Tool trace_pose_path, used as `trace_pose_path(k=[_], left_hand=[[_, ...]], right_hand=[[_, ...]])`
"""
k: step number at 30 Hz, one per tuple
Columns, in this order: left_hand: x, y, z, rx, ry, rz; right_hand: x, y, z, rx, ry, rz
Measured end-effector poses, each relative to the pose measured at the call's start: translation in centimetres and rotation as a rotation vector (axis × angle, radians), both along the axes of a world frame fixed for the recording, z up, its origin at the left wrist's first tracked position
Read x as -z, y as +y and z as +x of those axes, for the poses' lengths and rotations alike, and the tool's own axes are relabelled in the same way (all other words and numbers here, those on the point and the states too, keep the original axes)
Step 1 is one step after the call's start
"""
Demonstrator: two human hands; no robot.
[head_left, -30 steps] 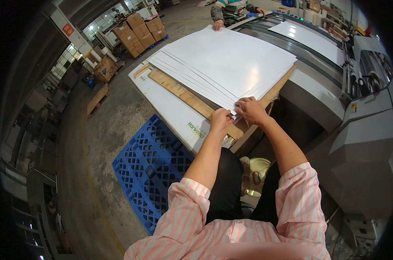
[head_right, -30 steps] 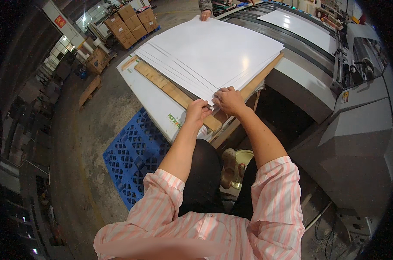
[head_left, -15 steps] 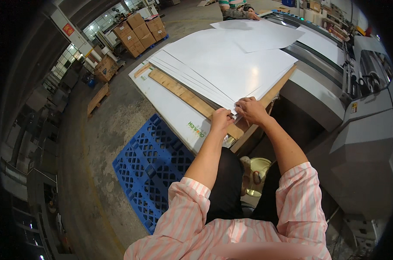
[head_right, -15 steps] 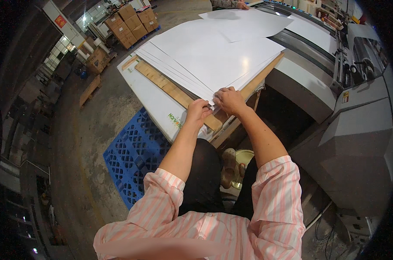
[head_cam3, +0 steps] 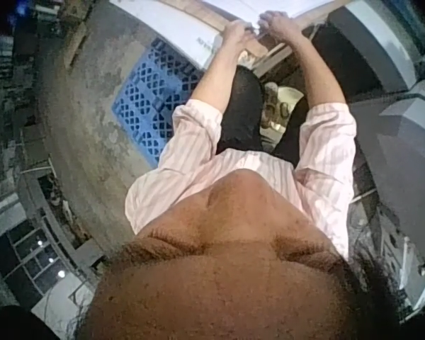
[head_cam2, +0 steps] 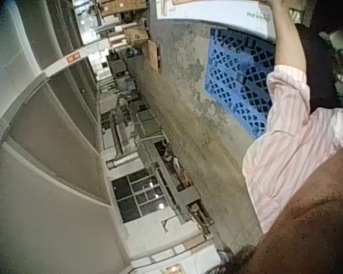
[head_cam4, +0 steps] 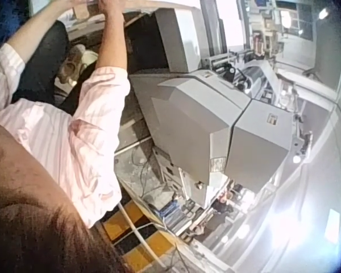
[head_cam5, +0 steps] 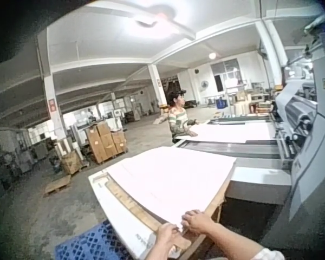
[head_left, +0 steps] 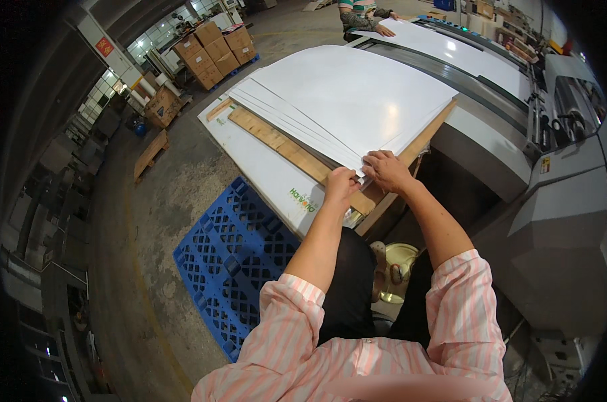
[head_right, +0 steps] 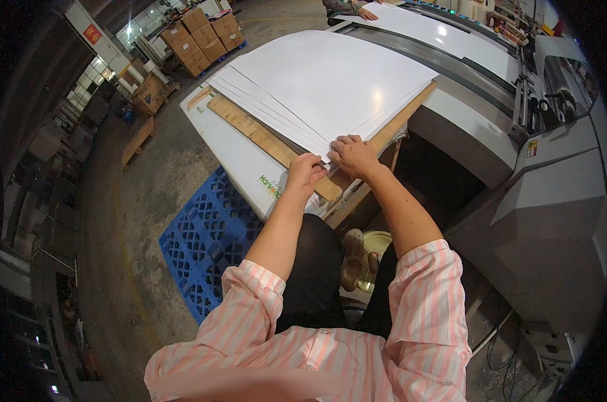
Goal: The recorder is counting or sorting large white paper sheets at an industrial workstation.
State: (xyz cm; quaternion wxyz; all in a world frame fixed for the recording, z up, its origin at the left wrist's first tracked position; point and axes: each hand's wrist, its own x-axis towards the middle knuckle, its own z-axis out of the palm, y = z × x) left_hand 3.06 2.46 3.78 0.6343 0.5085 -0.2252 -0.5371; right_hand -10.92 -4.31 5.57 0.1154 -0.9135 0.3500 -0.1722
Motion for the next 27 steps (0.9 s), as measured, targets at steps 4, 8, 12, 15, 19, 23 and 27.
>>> trace_pose_path(k=[4,8,12,15,19,23,27], left_hand=[[0.1,-0.3,-0.4,0.017,0.006,-0.023],[0.0,0.1,0.0,-0.001,0.021,-0.013],[-0.3,0.0,-0.6,0.006,0.019,-0.014],[-0.3,-0.1,-0.6,0.008,0.017,-0.01],[0.0,-0.1,-0.2,0.013,0.023,-0.019],[0.2,0.0,-0.1,0.01,0.011,-0.019],[0.0,-0.2,-0.4,0.012,0.026,-0.023]], right_hand=[[1.3,-1.4,-0.2,-0.106,0.05,-0.097],[0.3,-0.3,0.1,-0.035,-0.018,0.016],[1.4,-1.1,-0.2,-0.018,-0.073,-0.067],[1.8,-1.5,-0.2,-0.034,-0.069,-0.062],[1.6,-1.2,-0.1,-0.035,-0.065,-0.055],[1.5,-1.1,0.1,-0.046,-0.074,-0.059],[2.2,-2.0,-0.2,-0.094,-0.053,-0.095]])
